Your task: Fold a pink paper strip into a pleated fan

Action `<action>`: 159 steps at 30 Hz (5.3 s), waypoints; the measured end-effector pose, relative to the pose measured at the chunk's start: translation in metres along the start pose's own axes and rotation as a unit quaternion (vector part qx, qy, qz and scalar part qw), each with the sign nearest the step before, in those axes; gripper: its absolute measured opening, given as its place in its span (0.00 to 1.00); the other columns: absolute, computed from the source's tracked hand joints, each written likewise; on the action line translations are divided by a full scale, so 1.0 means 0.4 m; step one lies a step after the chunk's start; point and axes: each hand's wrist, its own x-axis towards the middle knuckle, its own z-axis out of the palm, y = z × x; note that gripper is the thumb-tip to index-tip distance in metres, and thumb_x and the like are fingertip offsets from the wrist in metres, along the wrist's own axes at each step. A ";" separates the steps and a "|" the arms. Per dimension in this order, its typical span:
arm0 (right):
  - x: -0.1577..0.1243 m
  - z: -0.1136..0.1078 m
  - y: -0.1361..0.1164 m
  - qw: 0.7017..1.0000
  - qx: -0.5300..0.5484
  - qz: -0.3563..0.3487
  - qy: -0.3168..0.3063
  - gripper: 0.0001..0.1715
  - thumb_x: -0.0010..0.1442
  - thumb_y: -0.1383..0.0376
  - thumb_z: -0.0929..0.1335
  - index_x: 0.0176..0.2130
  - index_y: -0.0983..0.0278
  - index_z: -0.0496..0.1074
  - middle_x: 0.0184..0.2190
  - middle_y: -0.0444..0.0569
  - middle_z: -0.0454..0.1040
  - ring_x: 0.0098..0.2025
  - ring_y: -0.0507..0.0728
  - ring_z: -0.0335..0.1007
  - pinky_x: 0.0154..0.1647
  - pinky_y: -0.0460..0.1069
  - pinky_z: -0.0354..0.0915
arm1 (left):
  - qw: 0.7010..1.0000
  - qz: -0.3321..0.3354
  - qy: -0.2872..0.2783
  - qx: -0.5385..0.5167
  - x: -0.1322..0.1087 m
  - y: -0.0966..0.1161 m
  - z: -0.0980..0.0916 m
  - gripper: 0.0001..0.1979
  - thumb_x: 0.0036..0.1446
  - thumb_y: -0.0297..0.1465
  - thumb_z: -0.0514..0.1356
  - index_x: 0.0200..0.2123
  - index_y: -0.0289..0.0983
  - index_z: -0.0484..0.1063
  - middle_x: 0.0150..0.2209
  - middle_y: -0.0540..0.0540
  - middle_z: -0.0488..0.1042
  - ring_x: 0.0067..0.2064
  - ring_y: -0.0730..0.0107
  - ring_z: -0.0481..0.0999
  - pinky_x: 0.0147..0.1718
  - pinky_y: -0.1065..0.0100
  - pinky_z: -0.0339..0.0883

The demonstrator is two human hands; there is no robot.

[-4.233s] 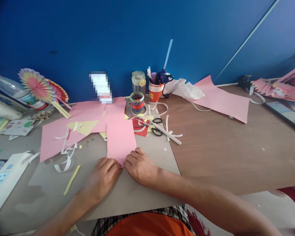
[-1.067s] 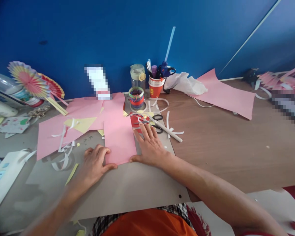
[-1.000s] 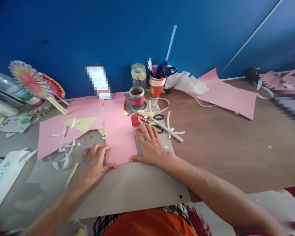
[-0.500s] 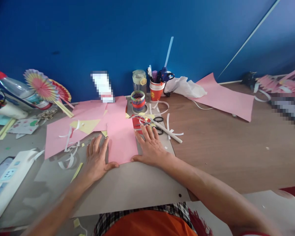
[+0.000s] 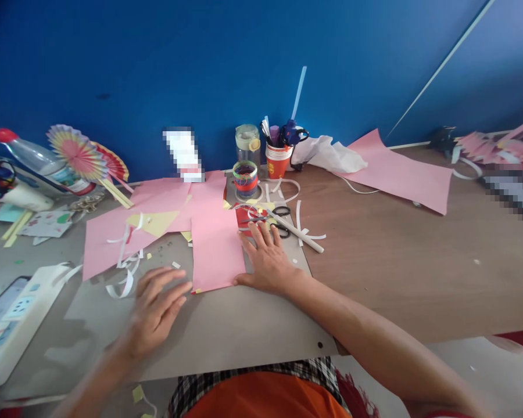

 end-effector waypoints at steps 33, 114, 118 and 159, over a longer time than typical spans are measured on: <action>-0.035 -0.065 -0.024 0.956 0.133 -0.256 0.060 0.16 0.56 0.61 0.68 0.44 0.66 0.70 0.42 0.55 0.71 0.45 0.60 0.62 0.45 0.56 0.58 | 0.988 -0.065 -0.100 -0.097 0.067 0.012 0.030 0.08 0.62 0.29 0.53 0.33 0.39 0.72 0.32 0.48 0.75 0.36 0.69 0.72 0.44 0.60 0.61; -0.005 -0.008 -0.056 0.980 -0.005 -0.198 0.028 0.06 0.57 0.72 0.62 0.29 0.65 0.65 0.28 0.48 0.67 0.32 0.54 0.55 0.34 0.51 0.45 | 0.960 -0.071 -0.269 -0.032 0.142 0.034 0.049 0.09 0.60 0.25 0.50 0.32 0.38 0.69 0.31 0.50 0.70 0.35 0.69 0.69 0.45 0.59 0.52; -0.007 0.002 -0.054 0.974 -0.028 -0.218 0.055 0.05 0.55 0.73 0.63 0.29 0.65 0.65 0.28 0.49 0.66 0.32 0.55 0.53 0.34 0.52 0.44 | 0.961 -0.067 -0.269 -0.011 0.138 0.036 0.047 0.09 0.60 0.24 0.50 0.32 0.37 0.68 0.31 0.50 0.70 0.34 0.68 0.69 0.44 0.59 0.53; 0.000 -0.035 -0.049 0.957 -0.068 -0.276 0.051 0.10 0.58 0.73 0.63 0.26 0.65 0.65 0.26 0.48 0.65 0.30 0.54 0.53 0.34 0.51 0.44 | 0.970 0.014 -0.239 0.054 0.110 0.030 0.062 0.11 0.56 0.20 0.49 0.34 0.38 0.68 0.32 0.47 0.66 0.34 0.67 0.64 0.43 0.58 0.55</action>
